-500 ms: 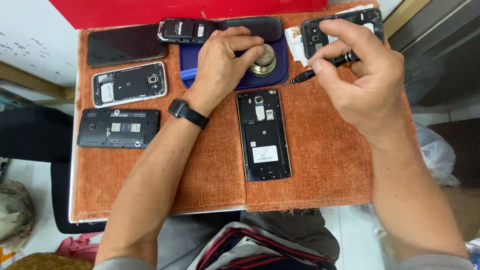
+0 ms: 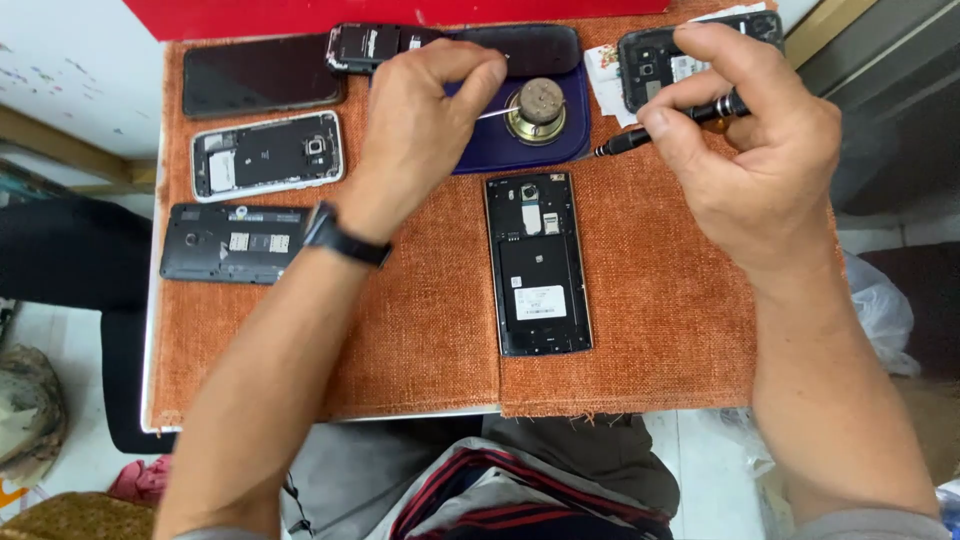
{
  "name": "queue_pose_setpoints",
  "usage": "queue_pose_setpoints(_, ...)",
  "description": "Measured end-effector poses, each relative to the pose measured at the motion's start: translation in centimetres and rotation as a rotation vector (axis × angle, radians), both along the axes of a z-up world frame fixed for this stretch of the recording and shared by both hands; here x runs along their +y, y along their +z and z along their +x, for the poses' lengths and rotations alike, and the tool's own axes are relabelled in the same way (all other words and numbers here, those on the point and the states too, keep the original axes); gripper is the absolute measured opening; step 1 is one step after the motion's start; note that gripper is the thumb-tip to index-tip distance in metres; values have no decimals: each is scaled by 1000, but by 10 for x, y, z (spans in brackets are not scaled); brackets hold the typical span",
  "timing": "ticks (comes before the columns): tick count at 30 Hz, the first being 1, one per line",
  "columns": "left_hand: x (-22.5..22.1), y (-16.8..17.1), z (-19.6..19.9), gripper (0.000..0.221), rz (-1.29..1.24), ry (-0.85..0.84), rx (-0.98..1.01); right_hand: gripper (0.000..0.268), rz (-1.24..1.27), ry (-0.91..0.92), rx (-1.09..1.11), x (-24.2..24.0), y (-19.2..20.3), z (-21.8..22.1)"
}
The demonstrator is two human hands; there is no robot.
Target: Removing small screws from a mobile phone using a precision screwdriver to disassemble the device.
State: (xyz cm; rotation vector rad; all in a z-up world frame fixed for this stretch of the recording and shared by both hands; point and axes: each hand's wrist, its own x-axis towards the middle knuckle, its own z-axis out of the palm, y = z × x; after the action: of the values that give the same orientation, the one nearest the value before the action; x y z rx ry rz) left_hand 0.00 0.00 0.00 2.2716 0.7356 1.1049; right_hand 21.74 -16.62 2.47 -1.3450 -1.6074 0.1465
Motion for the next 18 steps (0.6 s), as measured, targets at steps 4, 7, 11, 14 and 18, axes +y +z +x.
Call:
queue_pose_setpoints(4, -56, 27, -47, 28, 80, -182, 157, 43, -55, 6, 39, -1, 0, -4)
queue_pose_setpoints(7, -104, 22, -82, 22, -43, -244, 208, 43, -96, 41, 14, -4, 1, -11)
queue_pose_setpoints(11, -159, -10, -109, 16, -174, -125, 157, 38, -119, 117, -194, -12, -4, -17)
queue_pose_setpoints(14, -179, -29, -106, 13, -151, -39, 99, 36, -97, 150, -296, -9, -7, -21)
queue_pose_setpoints(18, -181, -27, -98, 29, -51, -66, 204, 44, -169, 200, -342, -8, 1, -30)
